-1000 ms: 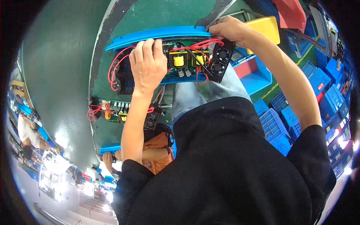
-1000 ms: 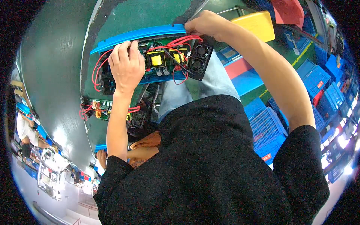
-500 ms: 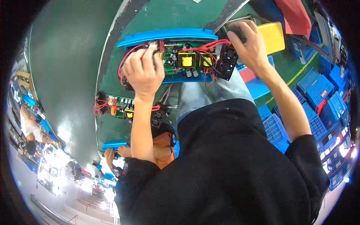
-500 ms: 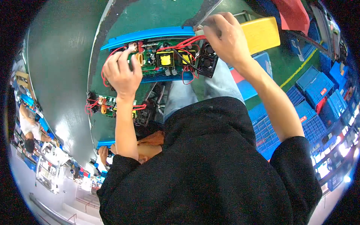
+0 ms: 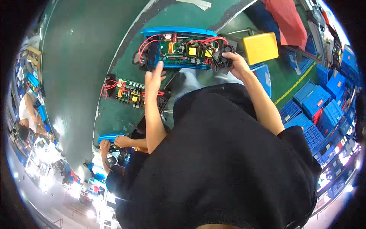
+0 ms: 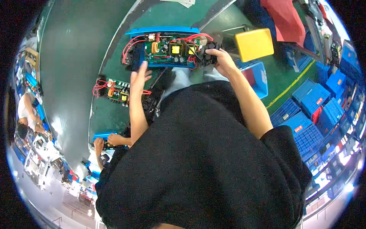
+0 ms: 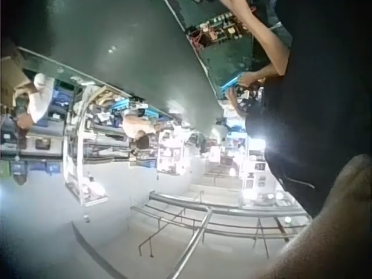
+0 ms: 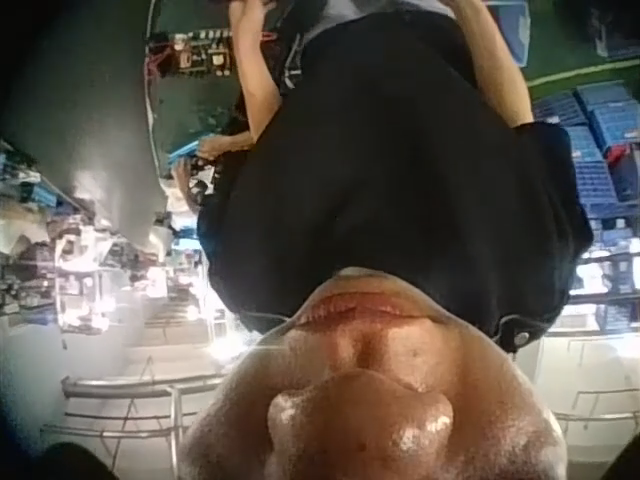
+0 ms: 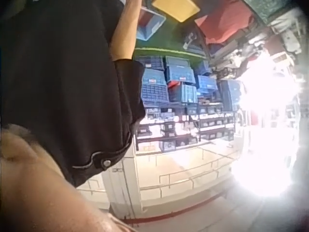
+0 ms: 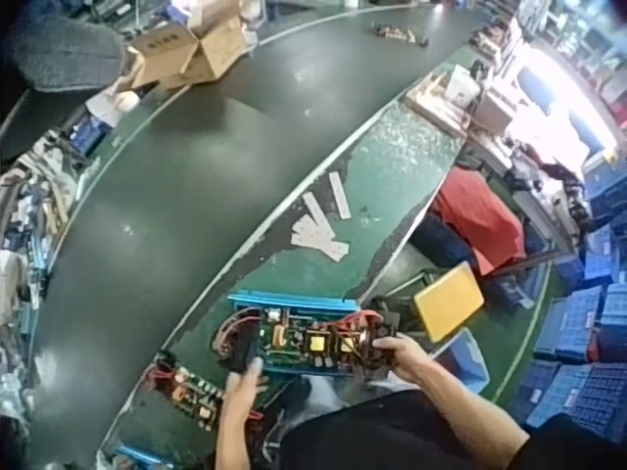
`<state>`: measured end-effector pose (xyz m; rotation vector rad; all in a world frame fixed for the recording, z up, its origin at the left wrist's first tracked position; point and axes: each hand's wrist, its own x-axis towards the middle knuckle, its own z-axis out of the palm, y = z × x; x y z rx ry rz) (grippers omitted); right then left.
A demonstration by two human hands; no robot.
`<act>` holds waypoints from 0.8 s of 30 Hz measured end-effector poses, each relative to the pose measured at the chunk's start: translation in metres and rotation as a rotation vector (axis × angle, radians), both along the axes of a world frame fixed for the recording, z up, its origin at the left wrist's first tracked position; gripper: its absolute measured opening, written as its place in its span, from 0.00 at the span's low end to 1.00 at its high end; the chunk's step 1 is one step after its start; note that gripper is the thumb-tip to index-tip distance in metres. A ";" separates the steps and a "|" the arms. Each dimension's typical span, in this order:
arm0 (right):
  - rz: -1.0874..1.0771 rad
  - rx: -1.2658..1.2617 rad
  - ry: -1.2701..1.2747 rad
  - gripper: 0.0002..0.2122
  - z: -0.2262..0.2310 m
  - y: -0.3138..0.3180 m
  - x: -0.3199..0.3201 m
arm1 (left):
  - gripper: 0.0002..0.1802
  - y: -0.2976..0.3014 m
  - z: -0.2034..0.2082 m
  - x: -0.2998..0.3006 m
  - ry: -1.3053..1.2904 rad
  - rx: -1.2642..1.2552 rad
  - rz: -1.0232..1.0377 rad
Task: Assembling electronic components and applying paste to circuit boards on a factory production line.
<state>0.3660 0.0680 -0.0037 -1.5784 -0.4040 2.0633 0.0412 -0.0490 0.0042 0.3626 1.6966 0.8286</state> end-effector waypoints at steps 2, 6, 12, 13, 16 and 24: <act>-0.024 -0.146 0.105 0.07 -0.010 0.002 0.000 | 0.30 0.002 -0.015 0.008 0.012 0.104 -0.008; -0.019 0.039 -0.006 0.05 -0.014 -0.008 -0.021 | 0.24 0.005 -0.033 0.024 -0.058 0.156 0.103; -0.048 0.085 -0.090 0.04 -0.005 -0.014 -0.029 | 0.23 0.002 -0.045 0.020 0.005 0.230 -0.007; -0.046 0.073 -0.046 0.05 0.001 -0.014 -0.036 | 0.25 0.000 -0.047 0.014 -0.015 0.194 -0.020; -0.037 0.069 0.003 0.05 0.013 -0.011 -0.037 | 0.27 -0.001 -0.049 0.021 0.046 0.211 -0.004; 0.112 0.130 -0.005 0.19 0.018 -0.005 -0.033 | 0.27 0.002 -0.041 0.034 0.028 0.265 -0.005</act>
